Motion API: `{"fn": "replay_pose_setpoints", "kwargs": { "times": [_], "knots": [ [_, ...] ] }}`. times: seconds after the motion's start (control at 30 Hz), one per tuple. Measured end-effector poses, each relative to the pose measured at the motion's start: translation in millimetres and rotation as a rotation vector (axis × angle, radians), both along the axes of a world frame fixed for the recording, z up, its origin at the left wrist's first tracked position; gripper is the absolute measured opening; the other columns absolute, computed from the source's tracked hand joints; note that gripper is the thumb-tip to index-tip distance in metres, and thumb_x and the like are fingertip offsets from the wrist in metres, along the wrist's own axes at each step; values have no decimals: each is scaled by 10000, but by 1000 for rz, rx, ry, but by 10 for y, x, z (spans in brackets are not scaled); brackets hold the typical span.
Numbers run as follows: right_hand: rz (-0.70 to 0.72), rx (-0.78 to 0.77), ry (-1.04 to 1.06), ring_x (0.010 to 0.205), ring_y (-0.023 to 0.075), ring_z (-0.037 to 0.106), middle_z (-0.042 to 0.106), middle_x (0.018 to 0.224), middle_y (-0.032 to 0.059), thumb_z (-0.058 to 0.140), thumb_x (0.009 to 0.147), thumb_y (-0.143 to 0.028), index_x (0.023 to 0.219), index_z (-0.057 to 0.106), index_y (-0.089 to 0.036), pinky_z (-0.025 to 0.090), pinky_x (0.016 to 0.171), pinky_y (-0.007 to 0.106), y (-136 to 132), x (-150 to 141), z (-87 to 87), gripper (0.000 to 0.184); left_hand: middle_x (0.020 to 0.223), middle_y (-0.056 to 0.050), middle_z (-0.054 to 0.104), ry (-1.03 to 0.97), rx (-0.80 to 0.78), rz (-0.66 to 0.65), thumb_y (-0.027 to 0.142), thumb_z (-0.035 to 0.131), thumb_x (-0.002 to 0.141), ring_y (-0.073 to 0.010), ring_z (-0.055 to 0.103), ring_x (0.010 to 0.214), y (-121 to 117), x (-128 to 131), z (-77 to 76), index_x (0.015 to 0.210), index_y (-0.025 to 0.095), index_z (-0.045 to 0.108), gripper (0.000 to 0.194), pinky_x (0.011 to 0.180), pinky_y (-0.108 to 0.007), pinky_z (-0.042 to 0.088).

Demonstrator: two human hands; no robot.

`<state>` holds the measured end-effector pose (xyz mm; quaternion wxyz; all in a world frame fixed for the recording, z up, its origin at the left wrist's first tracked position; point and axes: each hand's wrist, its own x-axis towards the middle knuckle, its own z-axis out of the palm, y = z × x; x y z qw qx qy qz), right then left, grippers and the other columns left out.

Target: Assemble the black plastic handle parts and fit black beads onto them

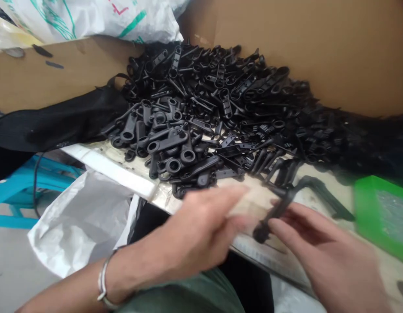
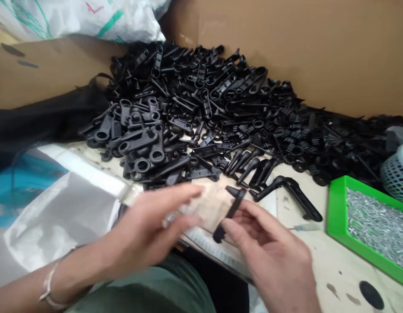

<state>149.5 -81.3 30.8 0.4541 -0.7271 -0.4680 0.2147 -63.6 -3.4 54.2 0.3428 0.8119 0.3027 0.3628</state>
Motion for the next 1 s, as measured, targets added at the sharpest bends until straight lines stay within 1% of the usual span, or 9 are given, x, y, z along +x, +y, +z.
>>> {"fn": "replay_pose_setpoints", "kwargs": {
  "times": [0.07, 0.17, 0.23, 0.33, 0.5, 0.67, 0.77, 0.87, 1.0],
  "knots": [
    [105, -11, 99, 685, 203, 759, 809, 872, -14, 830, 737, -529, 994, 813, -319, 652, 620, 269, 47, -163, -41, 332, 1191, -67, 735, -72, -399, -215, 229, 642, 958, -199, 702, 1040, -149, 97, -98, 1398, 233, 580, 444, 910, -288, 547],
    [310, -78, 97, 742, 200, 769, 809, 913, 0, 713, 881, -505, 1034, 799, -298, 648, 645, 269, 154, -211, -90, 271, 1230, -59, 715, -305, -784, -216, 190, 636, 945, -211, 655, 1158, -203, 95, -264, 1378, 252, 615, 437, 1013, -308, 495],
    [398, -13, -122, 811, 222, 766, 800, 958, 32, 621, 958, -451, 1043, 786, -255, 645, 698, 316, 273, -175, -102, 271, 1193, -72, 726, -451, -982, -169, 211, 648, 937, -211, 655, 1144, -194, 18, -347, 1288, 218, 683, 353, 1029, -319, 482],
    [471, 88, -745, 960, 277, 725, 741, 1138, 97, 523, 1002, -271, 1126, 737, -194, 610, 724, 389, 536, -166, -93, 259, 1129, -122, 737, -556, -1256, -105, 288, 691, 911, -204, 680, 1013, -188, -104, -403, 1137, 141, 750, 276, 963, -329, 506],
    [605, 41, -1169, 948, 275, 667, 698, 1080, 81, 518, 921, -57, 1019, 721, -188, 440, 498, 301, 916, -282, -27, 261, 1110, -148, 720, -729, -1401, -57, 234, 726, 862, -197, 663, 1007, -188, -153, -392, 1065, 95, 770, 250, 966, -330, 503],
    [534, 213, -1337, 863, 261, 646, 721, 984, 88, 449, 925, -32, 976, 730, -159, 362, 453, 299, 832, -103, 26, 312, 1118, -146, 710, -771, -1421, -79, 223, 710, 878, -187, 679, 926, -148, -117, -375, 1075, 105, 759, 234, 913, -334, 508],
    [433, 271, -1098, 866, 263, 680, 755, 988, 92, 477, 972, -146, 1003, 748, -168, 494, 594, 334, 624, 58, 34, 273, 1112, -159, 713, -786, -1430, -74, 266, 693, 908, -198, 686, 930, -120, -68, -380, 1066, 96, 760, 241, 925, -347, 496],
    [330, 106, -467, 799, 237, 714, 783, 936, 57, 633, 936, -382, 977, 774, -226, 566, 686, 343, 374, 56, 40, 214, 1093, -158, 721, -803, -1451, -104, 283, 689, 918, -205, 681, 946, -103, 17, -389, 1097, 105, 758, 262, 938, -354, 479],
    [231, -163, 353, 746, 209, 703, 782, 963, 67, 776, 820, -495, 1082, 770, -256, 552, 569, 276, 124, -192, 17, 355, 1031, -134, 735, -812, -1404, -196, 276, 697, 910, -171, 653, 886, -109, 139, -403, 1122, 123, 766, 270, 885, -298, 459]
  ]
}}
